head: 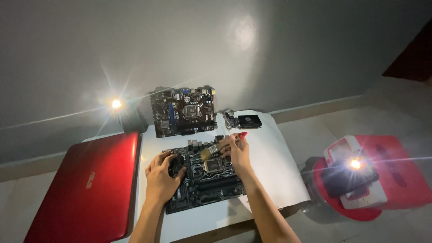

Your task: Cleaning dust from a computer motherboard using a brush and inspecting a graphics card.

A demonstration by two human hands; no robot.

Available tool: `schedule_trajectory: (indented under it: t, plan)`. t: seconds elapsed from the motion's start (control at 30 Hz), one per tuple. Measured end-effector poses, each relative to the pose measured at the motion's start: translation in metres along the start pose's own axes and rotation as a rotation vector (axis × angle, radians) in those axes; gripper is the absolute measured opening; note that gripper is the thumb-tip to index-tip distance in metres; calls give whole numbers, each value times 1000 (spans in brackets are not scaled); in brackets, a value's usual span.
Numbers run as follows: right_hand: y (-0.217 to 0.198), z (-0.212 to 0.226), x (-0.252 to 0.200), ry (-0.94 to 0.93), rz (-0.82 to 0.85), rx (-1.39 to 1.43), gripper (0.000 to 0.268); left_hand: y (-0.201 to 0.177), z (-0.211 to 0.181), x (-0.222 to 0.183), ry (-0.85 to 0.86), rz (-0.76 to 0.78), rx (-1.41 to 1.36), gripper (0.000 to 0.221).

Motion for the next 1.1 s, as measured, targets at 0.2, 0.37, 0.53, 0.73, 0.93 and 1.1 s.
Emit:
schedule_trajectory:
  t: [0.2, 0.37, 0.53, 0.73, 0.93, 1.1]
  plan:
    - [-1, -7, 5, -14, -24, -31, 13, -2, -2, 0, 21, -8, 2, 51]
    - [-8, -10, 6, -58, -23, 8, 14, -3, -2, 1, 3, 21, -8, 51]
    - [-9, -9, 5, -112, -140, 46, 9, -4, -1, 1, 2, -3, -6, 52]
    - [-24, -33, 10, -289, -360, -37, 13, 1, 1, -5, -79, 87, 63, 52]
    - [-21, -24, 3, -362, -515, -200, 21, -4, -4, 0, -66, 75, 65, 52]
    - [-18, -7, -7, -336, -503, -33, 11, -4, -3, -1, -70, 74, 51, 51]
Point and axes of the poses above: each hand's wrist, its own x-axis towards the middle knuckle, its own y-axis out of the palm, z = x × y, the point moved 3 cm from there along x, towards the middle knuckle, and after that the axes turned 12 degrees about -z, right-handed, at the moved point
